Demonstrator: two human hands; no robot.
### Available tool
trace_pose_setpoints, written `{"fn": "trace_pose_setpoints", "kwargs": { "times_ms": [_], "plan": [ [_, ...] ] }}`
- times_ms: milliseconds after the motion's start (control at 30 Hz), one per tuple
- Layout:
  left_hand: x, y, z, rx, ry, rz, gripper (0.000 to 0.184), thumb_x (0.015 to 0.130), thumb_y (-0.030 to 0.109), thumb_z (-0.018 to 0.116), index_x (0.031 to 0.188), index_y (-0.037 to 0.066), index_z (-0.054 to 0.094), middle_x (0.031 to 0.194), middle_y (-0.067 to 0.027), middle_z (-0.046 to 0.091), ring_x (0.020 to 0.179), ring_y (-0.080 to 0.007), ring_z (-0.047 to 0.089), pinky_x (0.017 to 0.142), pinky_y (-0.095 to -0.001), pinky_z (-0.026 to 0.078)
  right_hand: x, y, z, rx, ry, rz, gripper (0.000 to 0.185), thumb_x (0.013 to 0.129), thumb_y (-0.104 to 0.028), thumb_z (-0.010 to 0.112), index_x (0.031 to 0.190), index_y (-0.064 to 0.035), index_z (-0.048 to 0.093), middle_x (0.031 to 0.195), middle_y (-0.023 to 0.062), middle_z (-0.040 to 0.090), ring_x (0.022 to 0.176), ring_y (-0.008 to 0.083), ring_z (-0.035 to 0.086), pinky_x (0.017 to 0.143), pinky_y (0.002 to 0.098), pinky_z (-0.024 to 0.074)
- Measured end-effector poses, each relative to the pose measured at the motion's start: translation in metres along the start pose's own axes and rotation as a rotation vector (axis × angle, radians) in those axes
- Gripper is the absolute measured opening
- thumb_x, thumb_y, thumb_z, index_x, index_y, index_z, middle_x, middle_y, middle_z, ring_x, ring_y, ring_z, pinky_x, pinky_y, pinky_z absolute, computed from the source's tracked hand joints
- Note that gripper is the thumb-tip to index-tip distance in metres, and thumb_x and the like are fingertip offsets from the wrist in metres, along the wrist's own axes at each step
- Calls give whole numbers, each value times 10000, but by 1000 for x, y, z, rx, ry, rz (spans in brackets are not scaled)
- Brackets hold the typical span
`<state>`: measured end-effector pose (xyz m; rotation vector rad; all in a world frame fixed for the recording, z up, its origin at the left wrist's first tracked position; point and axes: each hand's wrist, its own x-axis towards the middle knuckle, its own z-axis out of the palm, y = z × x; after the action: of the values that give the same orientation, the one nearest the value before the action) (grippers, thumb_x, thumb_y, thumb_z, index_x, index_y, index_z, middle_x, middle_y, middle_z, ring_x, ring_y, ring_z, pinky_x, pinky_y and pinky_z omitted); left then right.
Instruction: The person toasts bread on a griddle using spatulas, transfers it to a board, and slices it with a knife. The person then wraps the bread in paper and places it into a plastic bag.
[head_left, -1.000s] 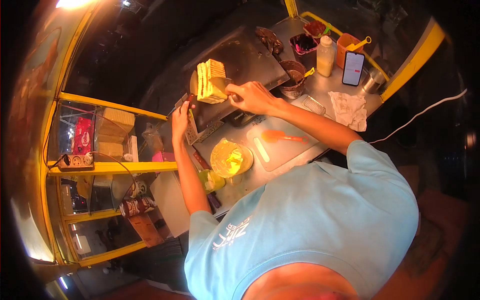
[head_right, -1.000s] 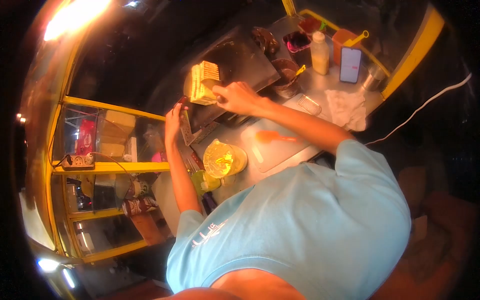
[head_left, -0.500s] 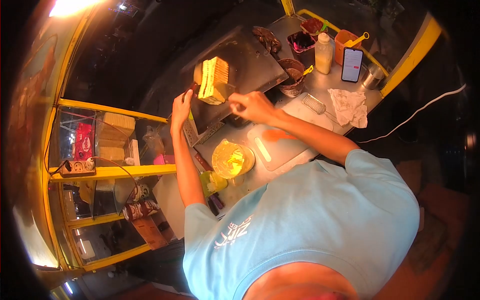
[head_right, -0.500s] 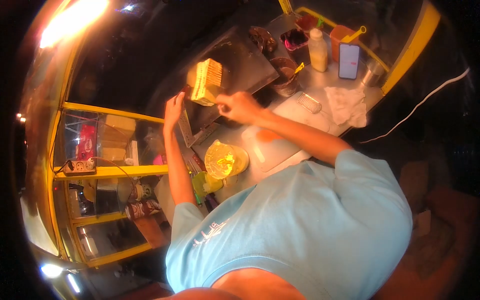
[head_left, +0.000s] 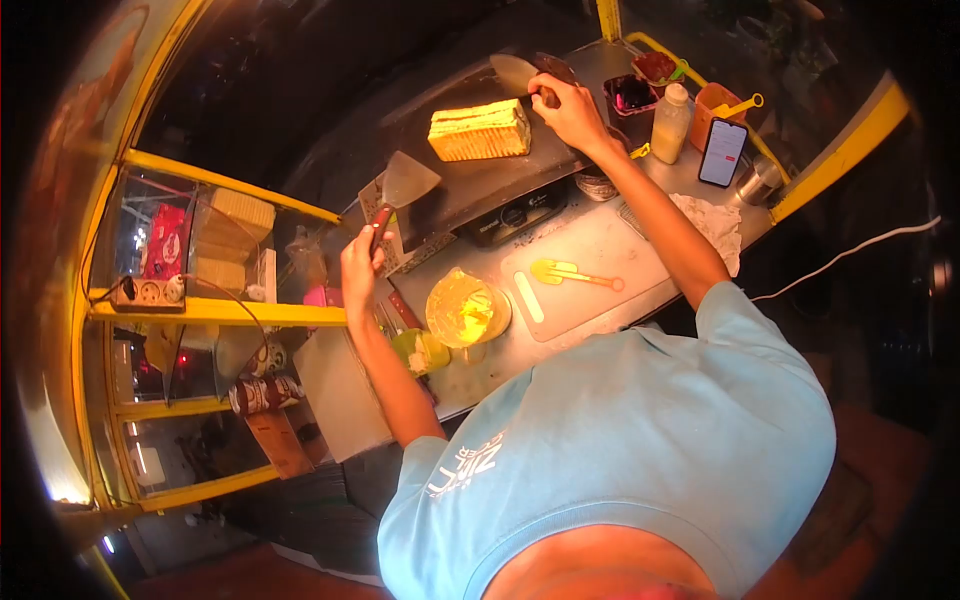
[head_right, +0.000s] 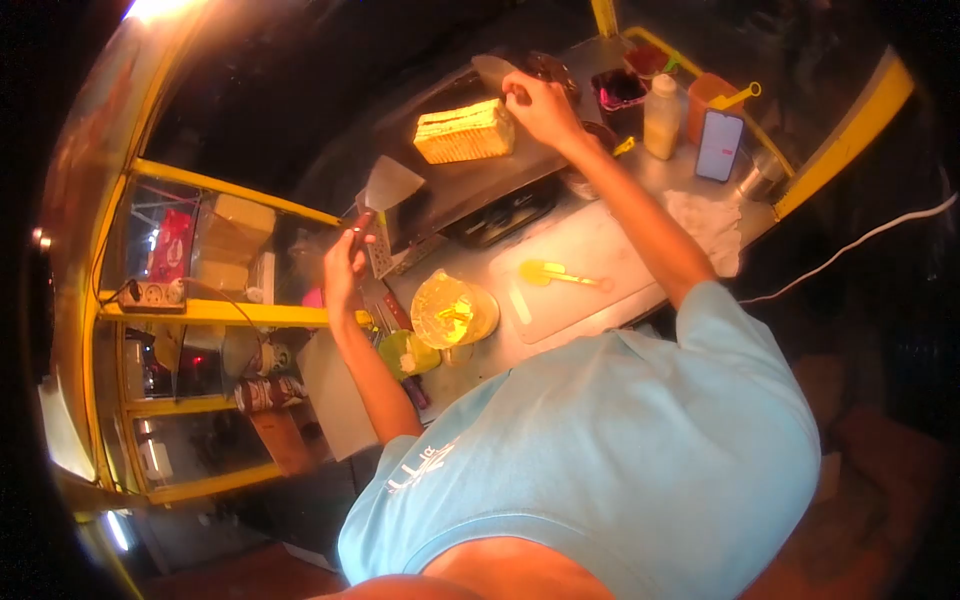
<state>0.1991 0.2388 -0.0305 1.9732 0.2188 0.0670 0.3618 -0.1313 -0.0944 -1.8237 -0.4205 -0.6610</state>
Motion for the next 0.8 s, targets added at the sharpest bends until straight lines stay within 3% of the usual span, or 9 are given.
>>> {"fn": "trace_pose_setpoints", "kwargs": {
  "times_ms": [67,133,167,267,300,400,600,767,800],
  "plan": [
    [-8,2,20,-35,-18,-29,433,1001,392,463,964,29,696,542,78,398,465,-37,309,452,-222,233,-1,-4,-6,-27,-63,-80,120,894,-152,631,988,-79,642,632,43,571,555,88,535,508,269,486],
    [-6,-6,39,-44,22,-71,442,1001,396,475,938,22,700,541,71,419,462,-39,337,446,-223,248,-8,-25,-17,-153,-328,-59,127,857,-159,638,959,-87,659,729,128,675,657,218,687,630,327,515],
    [-7,-8,45,-22,27,-91,447,1003,397,483,916,18,705,540,61,437,456,-42,356,434,-228,257,-10,-21,-20,-151,-331,-64,127,857,-159,638,959,-87,659,729,128,675,657,218,687,630,327,515],
    [-6,-18,63,65,70,-39,484,997,418,493,906,-9,703,559,30,494,484,-61,438,455,-243,321,-9,-4,-36,222,-246,356,118,893,-172,609,930,-75,664,647,61,643,493,117,616,445,276,492],
    [-8,-16,70,60,72,-34,484,997,418,493,906,-9,703,559,30,494,484,-61,438,455,-243,321,-7,11,-41,311,-268,408,164,909,-158,582,897,-6,643,630,48,602,450,112,581,382,245,451],
    [-6,-20,86,167,118,124,478,992,399,504,897,-33,682,613,-37,564,544,-118,526,522,-296,406,-13,31,-41,357,-237,557,213,893,-180,593,878,29,631,631,87,614,415,141,579,372,259,449],
    [-7,1,114,336,129,192,458,987,386,503,869,-22,676,594,-75,557,549,-170,543,551,-334,419,-18,21,3,517,-178,656,217,899,-182,595,898,34,621,609,104,610,416,156,576,384,257,448],
    [-4,-5,99,157,109,144,464,989,385,498,871,-25,679,595,-65,553,550,-146,536,545,-325,408,-14,-33,18,248,-209,380,156,886,-159,605,914,-10,642,668,49,653,476,129,613,441,265,481],
    [-11,0,94,209,128,125,463,989,384,498,879,-26,682,591,-62,548,552,-141,534,543,-324,404,-16,-34,21,81,-128,95,137,863,-155,633,943,-43,645,651,51,643,526,120,636,504,287,496]
  ]
}}
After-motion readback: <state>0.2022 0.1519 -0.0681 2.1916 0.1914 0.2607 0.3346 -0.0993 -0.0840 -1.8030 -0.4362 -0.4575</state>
